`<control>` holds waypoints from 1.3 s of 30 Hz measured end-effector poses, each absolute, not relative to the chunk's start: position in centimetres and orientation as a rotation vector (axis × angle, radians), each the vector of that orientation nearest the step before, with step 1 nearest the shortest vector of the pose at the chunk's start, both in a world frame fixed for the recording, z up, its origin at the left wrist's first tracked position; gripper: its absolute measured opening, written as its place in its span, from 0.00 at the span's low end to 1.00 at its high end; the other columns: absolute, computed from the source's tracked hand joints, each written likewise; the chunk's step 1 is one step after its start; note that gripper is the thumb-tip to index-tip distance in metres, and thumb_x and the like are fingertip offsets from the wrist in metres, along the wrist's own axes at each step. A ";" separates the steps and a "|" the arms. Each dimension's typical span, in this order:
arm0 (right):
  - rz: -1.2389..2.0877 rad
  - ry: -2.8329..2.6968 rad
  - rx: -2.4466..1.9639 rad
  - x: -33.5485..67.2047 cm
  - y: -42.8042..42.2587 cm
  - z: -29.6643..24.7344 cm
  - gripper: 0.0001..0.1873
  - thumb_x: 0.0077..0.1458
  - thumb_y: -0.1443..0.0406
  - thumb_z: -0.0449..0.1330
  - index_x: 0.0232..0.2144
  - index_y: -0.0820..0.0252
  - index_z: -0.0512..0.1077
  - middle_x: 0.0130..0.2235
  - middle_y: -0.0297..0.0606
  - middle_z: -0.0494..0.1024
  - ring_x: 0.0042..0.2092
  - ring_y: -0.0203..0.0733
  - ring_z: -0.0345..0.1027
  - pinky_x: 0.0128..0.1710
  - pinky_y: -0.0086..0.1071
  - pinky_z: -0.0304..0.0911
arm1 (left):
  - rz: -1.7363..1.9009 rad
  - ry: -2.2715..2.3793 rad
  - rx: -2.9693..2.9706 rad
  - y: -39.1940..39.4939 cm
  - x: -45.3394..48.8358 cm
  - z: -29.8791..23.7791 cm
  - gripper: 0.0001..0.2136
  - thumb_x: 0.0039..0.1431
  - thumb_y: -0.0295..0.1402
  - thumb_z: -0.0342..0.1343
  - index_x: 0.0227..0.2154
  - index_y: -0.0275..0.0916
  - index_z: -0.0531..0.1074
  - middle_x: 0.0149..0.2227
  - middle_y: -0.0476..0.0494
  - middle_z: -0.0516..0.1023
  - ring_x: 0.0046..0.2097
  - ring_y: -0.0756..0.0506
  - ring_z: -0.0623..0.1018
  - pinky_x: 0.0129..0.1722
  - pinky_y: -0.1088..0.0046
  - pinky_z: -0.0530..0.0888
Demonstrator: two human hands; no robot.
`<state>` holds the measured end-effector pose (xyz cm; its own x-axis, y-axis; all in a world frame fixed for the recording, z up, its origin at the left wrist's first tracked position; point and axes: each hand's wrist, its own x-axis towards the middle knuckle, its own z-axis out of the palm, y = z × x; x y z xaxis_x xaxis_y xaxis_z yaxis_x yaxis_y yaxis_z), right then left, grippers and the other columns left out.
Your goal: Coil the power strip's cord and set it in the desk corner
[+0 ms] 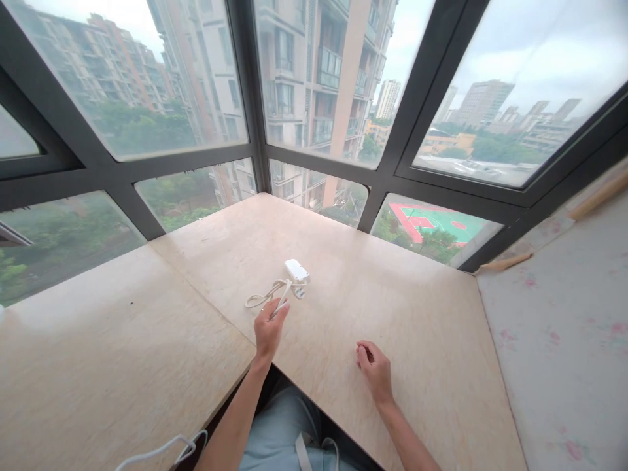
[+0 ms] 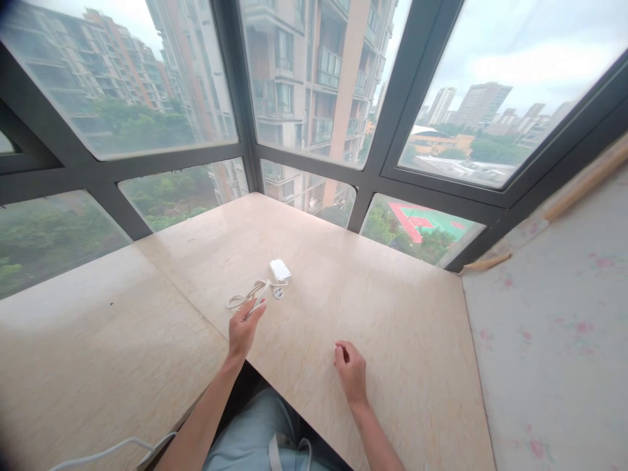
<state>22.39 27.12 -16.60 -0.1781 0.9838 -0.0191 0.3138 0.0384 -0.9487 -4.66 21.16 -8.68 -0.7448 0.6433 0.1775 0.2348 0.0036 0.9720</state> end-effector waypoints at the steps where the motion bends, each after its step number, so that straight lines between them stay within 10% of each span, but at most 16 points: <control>1: 1.161 -1.595 -1.343 22.4 27.1 -16.5 0.22 0.55 0.51 0.55 0.35 0.65 0.75 0.34 0.46 0.77 0.31 0.43 0.71 0.29 0.33 0.71 | 1.849 1.884 0.844 21.2 -4.3 -8.2 0.14 0.53 0.40 0.60 0.38 0.38 0.79 0.44 0.42 0.79 0.50 0.42 0.75 0.52 0.68 0.67; 39: 1.182 -1.521 -1.220 22.4 27.6 -16.8 0.18 0.56 0.54 0.54 0.34 0.64 0.73 0.30 0.42 0.75 0.27 0.40 0.69 0.27 0.31 0.68 | 1.840 0.761 0.520 24.2 3.3 1.1 0.10 0.51 0.35 0.62 0.36 0.37 0.80 0.43 0.40 0.79 0.50 0.42 0.76 0.55 0.64 0.67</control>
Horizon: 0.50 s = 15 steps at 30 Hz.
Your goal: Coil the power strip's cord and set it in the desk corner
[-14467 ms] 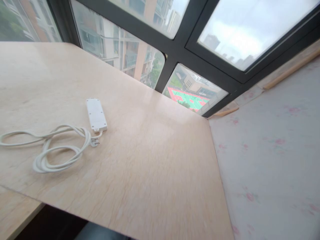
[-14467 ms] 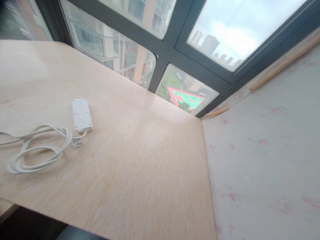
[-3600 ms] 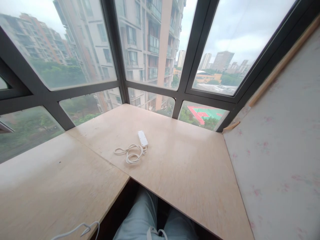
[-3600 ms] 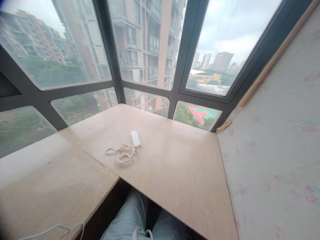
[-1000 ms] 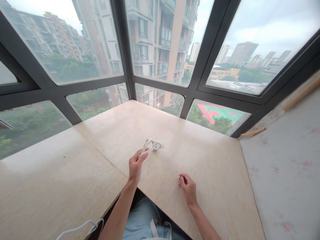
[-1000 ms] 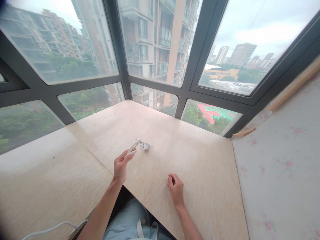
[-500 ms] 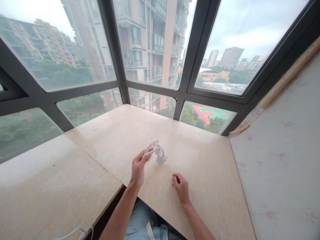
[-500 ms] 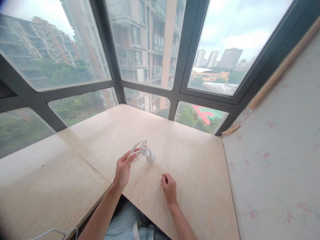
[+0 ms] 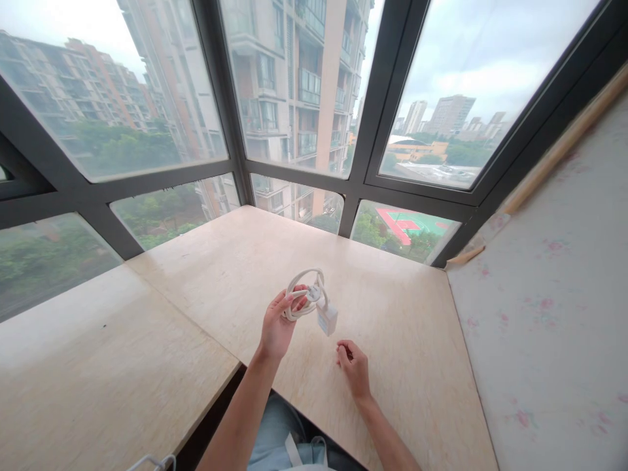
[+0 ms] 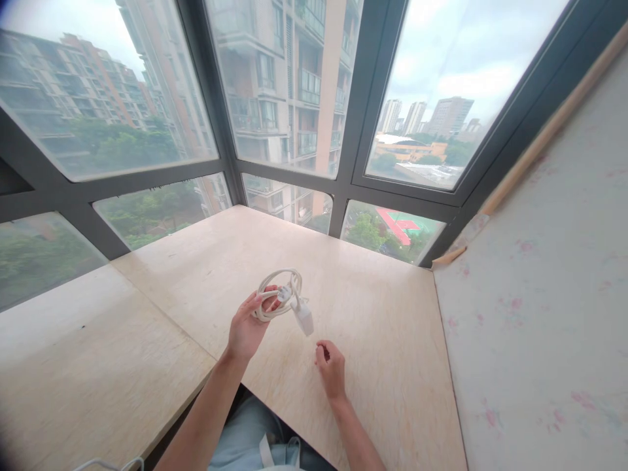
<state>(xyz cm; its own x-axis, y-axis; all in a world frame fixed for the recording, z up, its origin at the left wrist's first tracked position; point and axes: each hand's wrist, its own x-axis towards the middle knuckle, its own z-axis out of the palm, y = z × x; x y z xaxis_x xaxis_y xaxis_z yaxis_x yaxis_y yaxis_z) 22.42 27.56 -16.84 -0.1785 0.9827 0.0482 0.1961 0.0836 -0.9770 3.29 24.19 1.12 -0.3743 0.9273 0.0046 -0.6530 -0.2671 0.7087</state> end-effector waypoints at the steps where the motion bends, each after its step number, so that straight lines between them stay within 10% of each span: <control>1: 1.184 -1.521 -1.220 22.4 27.5 -16.8 0.18 0.56 0.54 0.54 0.35 0.64 0.73 0.30 0.42 0.75 0.27 0.40 0.69 0.27 0.31 0.68 | 1.840 0.740 0.501 24.2 3.4 1.0 0.10 0.51 0.35 0.62 0.36 0.37 0.80 0.43 0.41 0.79 0.50 0.42 0.76 0.55 0.65 0.67; 15: 1.386 -1.384 -1.167 23.4 26.8 -16.3 0.23 0.55 0.50 0.57 0.40 0.65 0.72 0.36 0.45 0.76 0.36 0.43 0.70 0.36 0.35 0.68 | 1.746 0.706 0.454 24.7 4.8 -0.7 0.13 0.50 0.35 0.64 0.38 0.35 0.80 0.45 0.39 0.78 0.47 0.46 0.76 0.52 0.73 0.68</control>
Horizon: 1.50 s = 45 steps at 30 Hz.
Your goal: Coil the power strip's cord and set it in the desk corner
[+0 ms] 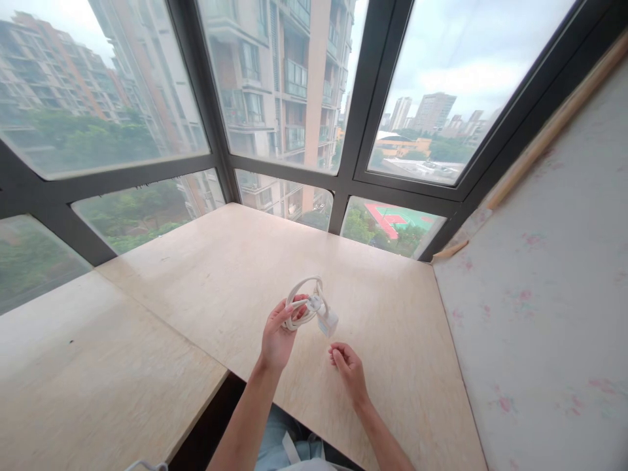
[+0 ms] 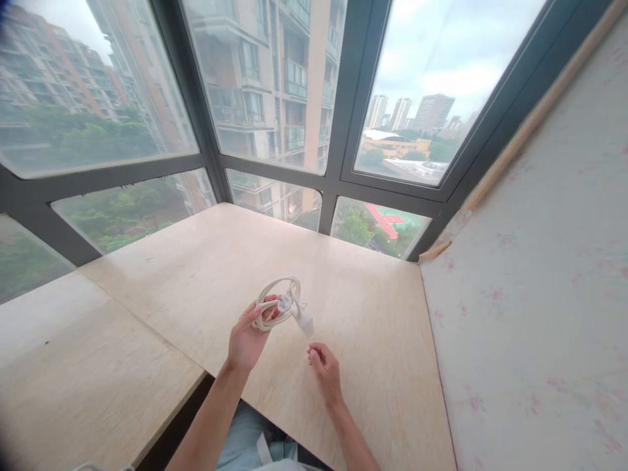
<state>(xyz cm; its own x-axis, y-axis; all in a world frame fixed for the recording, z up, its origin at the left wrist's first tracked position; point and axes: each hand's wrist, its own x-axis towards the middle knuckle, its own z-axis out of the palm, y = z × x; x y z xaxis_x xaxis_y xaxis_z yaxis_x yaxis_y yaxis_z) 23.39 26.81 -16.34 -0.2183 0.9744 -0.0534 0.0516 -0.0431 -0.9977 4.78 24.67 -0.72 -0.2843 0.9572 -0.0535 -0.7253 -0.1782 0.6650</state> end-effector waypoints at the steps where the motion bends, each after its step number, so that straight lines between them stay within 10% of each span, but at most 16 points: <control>1: 1.386 -1.347 -1.155 23.6 26.8 -16.0 0.24 0.54 0.50 0.58 0.42 0.64 0.70 0.39 0.46 0.75 0.39 0.44 0.70 0.38 0.36 0.68 | 1.746 0.705 0.448 24.6 4.8 -0.9 0.13 0.50 0.35 0.64 0.38 0.35 0.80 0.45 0.39 0.78 0.47 0.46 0.76 0.52 0.73 0.68; 17: 1.269 -1.762 -1.054 25.2 27.6 -5.5 0.40 0.53 0.54 0.63 0.63 0.56 0.53 0.65 0.46 0.56 0.65 0.50 0.50 0.64 0.46 0.48 | 1.684 0.688 0.417 23.5 6.7 -1.7 0.14 0.49 0.35 0.64 0.39 0.36 0.79 0.45 0.39 0.78 0.47 0.44 0.76 0.52 0.70 0.67; 25: 1.240 -1.732 -0.958 24.1 28.5 -7.6 0.21 0.58 0.55 0.59 0.51 0.58 0.67 0.52 0.44 0.71 0.54 0.47 0.65 0.55 0.40 0.60 | 1.636 0.693 0.522 22.9 8.2 -2.2 0.12 0.52 0.37 0.62 0.39 0.38 0.78 0.44 0.40 0.78 0.48 0.43 0.75 0.52 0.68 0.66; 45: 1.782 -1.735 -1.052 27.3 27.9 -2.5 0.23 0.54 0.50 0.60 0.42 0.63 0.66 0.33 0.37 0.71 0.32 0.37 0.64 0.30 0.29 0.60 | 1.477 1.441 1.437 21.3 9.4 -1.7 0.09 0.61 0.34 0.54 0.42 0.40 0.76 0.46 0.38 0.72 0.46 0.42 0.73 0.46 0.68 0.69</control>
